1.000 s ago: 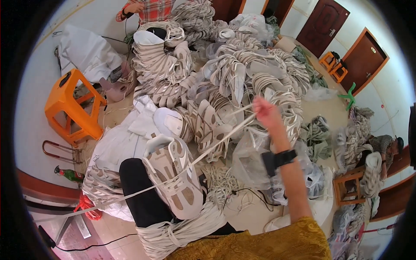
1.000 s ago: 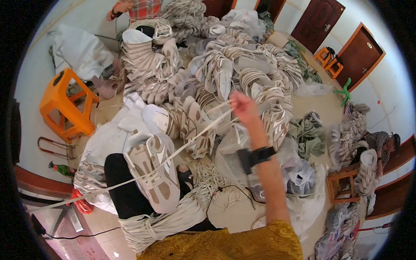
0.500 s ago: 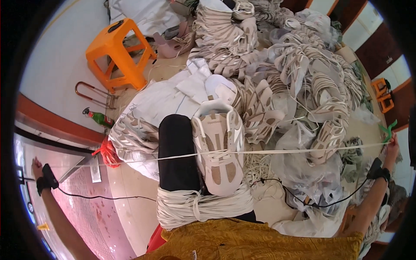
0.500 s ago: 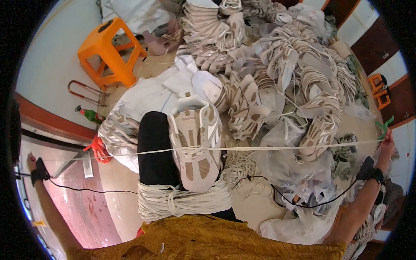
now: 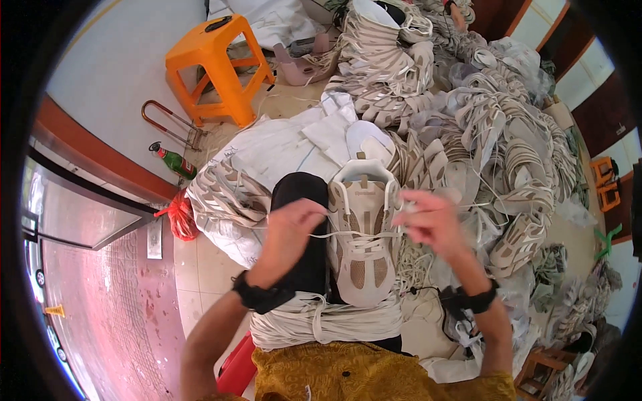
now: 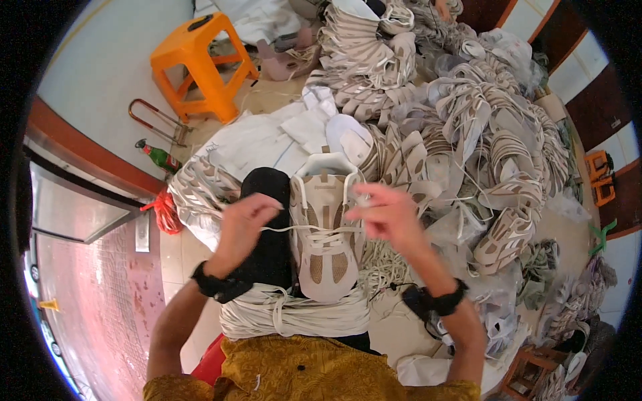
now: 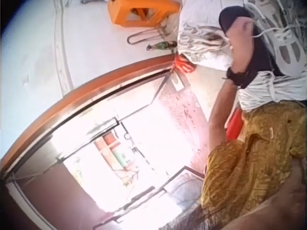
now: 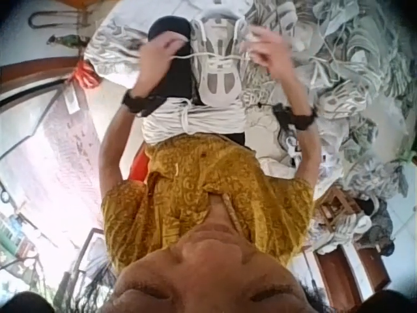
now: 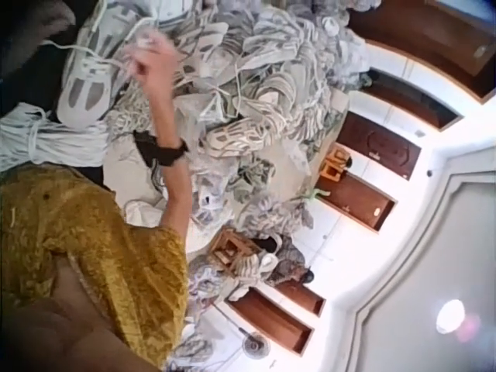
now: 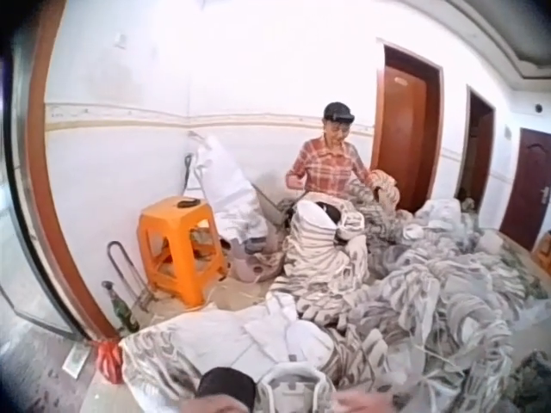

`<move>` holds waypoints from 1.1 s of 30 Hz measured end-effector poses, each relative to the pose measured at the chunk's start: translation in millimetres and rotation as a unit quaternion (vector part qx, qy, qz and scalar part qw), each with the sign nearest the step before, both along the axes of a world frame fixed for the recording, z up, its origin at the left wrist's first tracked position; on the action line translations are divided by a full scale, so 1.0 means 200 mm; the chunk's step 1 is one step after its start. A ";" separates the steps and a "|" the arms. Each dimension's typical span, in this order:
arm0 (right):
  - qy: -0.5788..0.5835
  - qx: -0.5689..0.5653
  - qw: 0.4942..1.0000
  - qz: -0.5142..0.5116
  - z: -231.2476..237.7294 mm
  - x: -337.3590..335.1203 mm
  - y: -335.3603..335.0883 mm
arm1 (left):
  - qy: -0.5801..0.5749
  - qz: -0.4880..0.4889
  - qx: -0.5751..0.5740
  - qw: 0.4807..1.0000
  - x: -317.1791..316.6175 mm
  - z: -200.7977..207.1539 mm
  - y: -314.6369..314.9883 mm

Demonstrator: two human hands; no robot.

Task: The recorder is lacing a white sneaker while sitting among piles of shoe components.

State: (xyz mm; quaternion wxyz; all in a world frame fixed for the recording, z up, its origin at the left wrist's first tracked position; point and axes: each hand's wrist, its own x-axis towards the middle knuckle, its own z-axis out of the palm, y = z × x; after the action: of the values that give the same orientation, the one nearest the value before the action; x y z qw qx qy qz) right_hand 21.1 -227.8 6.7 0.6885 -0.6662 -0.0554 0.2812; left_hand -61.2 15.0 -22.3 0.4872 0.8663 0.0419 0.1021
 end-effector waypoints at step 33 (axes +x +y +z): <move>0.045 -0.043 0.993 0.099 -0.21 -0.11 0.24 | -0.096 -0.194 0.325 0.921 -0.03 -0.12 -0.16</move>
State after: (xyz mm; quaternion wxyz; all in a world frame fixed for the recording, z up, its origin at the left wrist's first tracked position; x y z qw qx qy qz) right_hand -1.0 -180.6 -35.1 0.6297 -0.6735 -0.0777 0.3794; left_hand -66.3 -16.7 -46.8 0.1904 0.9543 -0.2091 0.0963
